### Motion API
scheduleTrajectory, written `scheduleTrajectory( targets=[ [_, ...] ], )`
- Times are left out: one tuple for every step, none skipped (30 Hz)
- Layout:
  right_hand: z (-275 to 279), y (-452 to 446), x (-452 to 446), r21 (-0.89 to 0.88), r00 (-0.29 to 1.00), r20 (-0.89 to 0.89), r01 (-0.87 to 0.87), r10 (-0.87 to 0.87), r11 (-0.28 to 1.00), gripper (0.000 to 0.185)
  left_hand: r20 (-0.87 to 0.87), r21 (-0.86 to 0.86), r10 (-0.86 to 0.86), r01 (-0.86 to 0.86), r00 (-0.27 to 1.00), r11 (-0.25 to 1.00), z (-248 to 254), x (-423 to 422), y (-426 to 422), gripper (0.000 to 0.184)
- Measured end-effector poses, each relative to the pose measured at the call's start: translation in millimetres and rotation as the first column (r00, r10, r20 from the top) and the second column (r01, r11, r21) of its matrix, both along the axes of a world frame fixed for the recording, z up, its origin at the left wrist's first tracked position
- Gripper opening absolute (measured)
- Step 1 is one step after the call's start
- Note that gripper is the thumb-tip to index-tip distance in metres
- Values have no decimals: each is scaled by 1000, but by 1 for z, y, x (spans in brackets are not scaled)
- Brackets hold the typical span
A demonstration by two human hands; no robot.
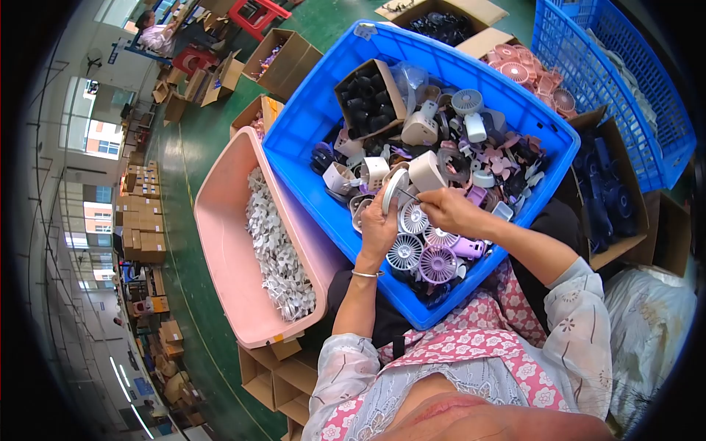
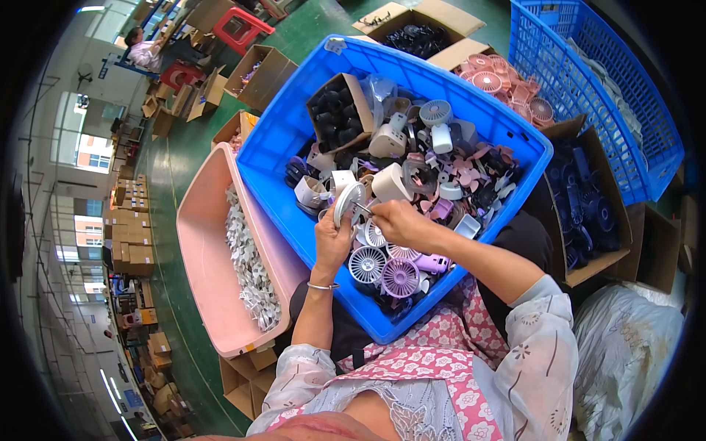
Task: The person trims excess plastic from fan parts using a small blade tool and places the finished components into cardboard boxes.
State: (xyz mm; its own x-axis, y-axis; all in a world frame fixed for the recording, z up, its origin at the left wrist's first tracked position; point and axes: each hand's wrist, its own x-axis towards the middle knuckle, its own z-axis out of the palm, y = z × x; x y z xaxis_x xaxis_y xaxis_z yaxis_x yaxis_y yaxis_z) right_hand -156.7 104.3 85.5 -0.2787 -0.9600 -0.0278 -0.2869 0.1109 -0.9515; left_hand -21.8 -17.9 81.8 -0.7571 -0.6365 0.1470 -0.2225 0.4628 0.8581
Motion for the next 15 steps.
scheduleTrajectory(
  targets=[
    [-3, -2, 3, -158, 993, -107, 37, -54, 987, 17, -7, 75, 22, -22, 1000, 997, -5, 1, 0, 34],
    [-4, -2, 2, -83, 998, -33, 43, -46, 996, 16, -18, 63, 21, -20, 1000, 998, -10, 2, -1, 33],
    [4, -1, 1, -6, 998, 42, 44, -44, 999, 16, -28, 52, 20, -18, 999, 998, -12, 3, -1, 33],
    [18, 0, -5, 204, 931, 364, -57, -22, 977, 16, -18, 47, 37, -36, 999, 998, -11, 2, 2, 30],
    [16, -2, -3, 90, 972, 235, -11, -11, 996, 16, -132, 191, 53, -27, 990, 981, -17, 1, 0, 28],
    [15, -3, -1, -27, 995, 99, 21, -18, 999, 16, -243, 334, 81, 5, 967, 942, -13, -5, 2, 26],
    [15, -4, 1, -179, 996, -44, 65, -74, 982, 17, -270, 370, 50, 55, 962, 928, -7, -5, -2, 26],
    [14, -5, 0, -194, 994, -61, 82, -95, 978, 16, -284, 346, 37, 67, 958, 936, -1, -6, -1, 28],
    [11, -8, -2, -213, 990, -76, 101, -120, 972, 16, -288, 322, 24, 73, 957, 944, 3, -9, -1, 30],
    [6, -10, -5, -239, 991, -81, 89, -111, 967, 17, -288, 297, 10, 79, 958, 952, 6, -11, -1, 32],
    [2, -8, -6, -238, 990, -85, 88, -111, 967, 17, -274, 295, 12, 72, 962, 953, 6, -11, -2, 35],
    [1, -5, -8, -200, 951, -288, 59, -116, 978, 17, -279, 296, 13, 72, 960, 952, 4, -10, -4, 35],
    [1, -4, -9, -156, 871, -479, 38, -109, 987, 18, -212, 243, 0, 53, 977, 969, 1, -8, -6, 37],
    [2, -2, -10, -56, 762, -647, -6, -32, 998, 20, -144, 188, -9, 36, 990, 981, -3, -7, -8, 38],
    [6, 0, -9, -55, 760, -650, -8, -29, 998, 20, -136, 244, 9, 24, 991, 969, -5, -7, -9, 38]
  ],
)
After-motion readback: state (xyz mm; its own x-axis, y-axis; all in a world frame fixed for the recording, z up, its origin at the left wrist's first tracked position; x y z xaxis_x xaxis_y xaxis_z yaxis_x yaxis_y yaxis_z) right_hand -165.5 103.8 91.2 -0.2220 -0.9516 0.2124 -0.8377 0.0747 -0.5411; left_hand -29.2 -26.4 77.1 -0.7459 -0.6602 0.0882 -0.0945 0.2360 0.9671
